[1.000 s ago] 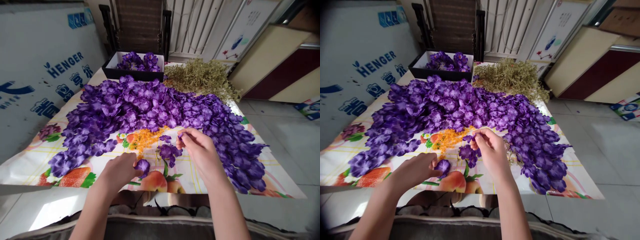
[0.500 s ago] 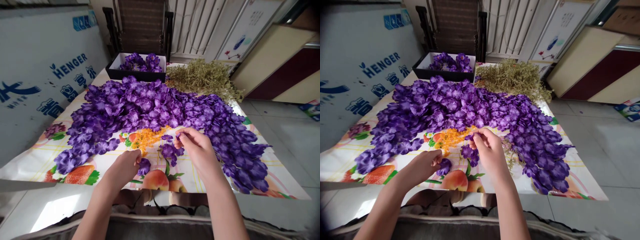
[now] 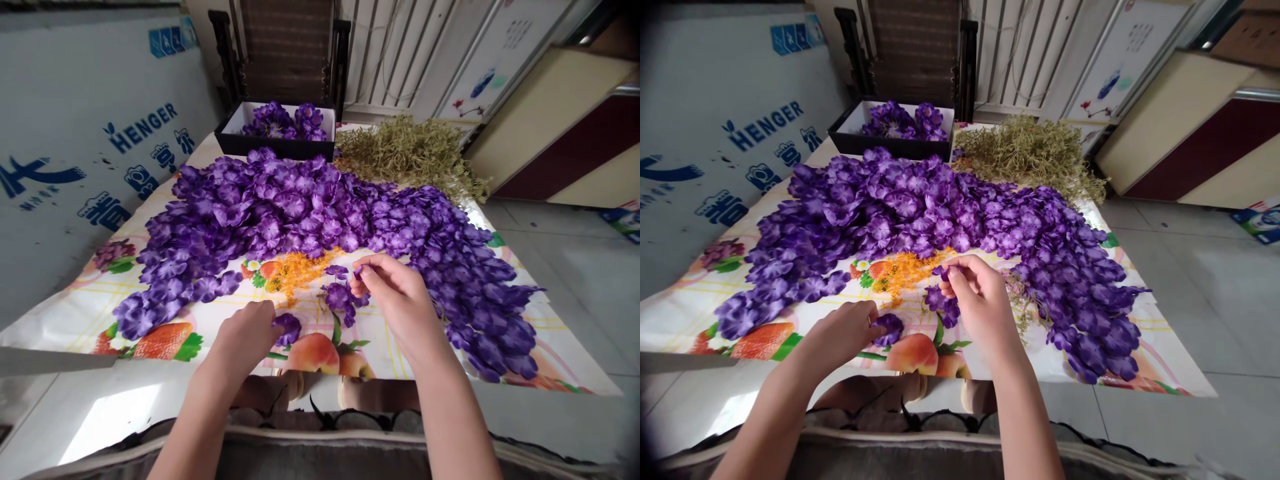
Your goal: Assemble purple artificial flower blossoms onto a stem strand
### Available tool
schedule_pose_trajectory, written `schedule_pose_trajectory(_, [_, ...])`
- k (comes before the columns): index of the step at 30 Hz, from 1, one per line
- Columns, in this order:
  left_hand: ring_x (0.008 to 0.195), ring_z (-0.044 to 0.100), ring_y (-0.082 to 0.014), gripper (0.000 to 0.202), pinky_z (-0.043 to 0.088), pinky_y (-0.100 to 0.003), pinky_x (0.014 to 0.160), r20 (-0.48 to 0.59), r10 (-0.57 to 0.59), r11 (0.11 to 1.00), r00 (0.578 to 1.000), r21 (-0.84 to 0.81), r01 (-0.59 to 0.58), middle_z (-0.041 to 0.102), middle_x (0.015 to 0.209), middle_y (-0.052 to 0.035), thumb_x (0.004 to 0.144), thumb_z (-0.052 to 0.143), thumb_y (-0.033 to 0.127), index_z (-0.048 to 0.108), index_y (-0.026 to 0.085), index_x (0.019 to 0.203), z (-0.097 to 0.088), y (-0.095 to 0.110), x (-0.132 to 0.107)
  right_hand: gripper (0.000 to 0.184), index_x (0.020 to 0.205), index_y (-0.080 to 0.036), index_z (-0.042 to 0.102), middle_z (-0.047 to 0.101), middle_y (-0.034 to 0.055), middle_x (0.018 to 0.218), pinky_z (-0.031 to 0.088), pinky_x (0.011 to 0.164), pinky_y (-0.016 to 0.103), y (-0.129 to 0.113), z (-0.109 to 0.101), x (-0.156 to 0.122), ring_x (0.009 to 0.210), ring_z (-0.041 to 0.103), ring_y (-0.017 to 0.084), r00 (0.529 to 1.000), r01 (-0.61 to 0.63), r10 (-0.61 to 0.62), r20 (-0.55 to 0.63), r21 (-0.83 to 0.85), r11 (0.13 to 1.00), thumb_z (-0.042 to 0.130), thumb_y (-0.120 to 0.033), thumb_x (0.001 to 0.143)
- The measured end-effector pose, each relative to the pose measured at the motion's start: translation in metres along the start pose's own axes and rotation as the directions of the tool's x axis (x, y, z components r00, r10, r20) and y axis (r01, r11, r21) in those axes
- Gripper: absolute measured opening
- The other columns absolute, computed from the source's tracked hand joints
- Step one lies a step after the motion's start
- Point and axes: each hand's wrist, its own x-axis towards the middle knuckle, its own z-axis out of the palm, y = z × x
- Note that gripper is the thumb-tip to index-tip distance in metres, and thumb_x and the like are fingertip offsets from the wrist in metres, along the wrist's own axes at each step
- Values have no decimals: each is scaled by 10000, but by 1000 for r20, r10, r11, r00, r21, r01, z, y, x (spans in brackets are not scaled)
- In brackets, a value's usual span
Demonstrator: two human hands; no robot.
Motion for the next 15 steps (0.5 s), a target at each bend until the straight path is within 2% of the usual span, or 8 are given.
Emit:
schedule_pose_trajectory(8, [705,629,-267,235,341,-307,571,-90,12,999,996,-28,-14,648,745,-107,856,425,244,579,179,691,-1,-3,-7,78,799,-188,643,641,-2,672,540,603,278,-4,-3,-7,612,641,137,1000,12,-13,-6,-41,999,626,-265,799])
schedule_pose_trajectory(12, [735,616,-260,255,369,-320,614,-186,46,993,982,-98,-65,638,809,-128,867,430,238,569,161,668,-3,-3,-9,78,812,-188,649,644,-5,682,534,614,263,-4,-7,-10,620,641,127,1000,0,0,-3,-40,999,626,-263,807])
schedule_pose_trajectory(15, [710,613,-242,291,388,-306,605,-269,46,978,962,-186,-98,635,722,-91,879,446,306,572,164,659,-9,2,-12,85,850,-191,652,650,-7,713,526,646,248,-5,-10,-13,664,643,121,1000,-12,12,6,-50,999,644,-265,808])
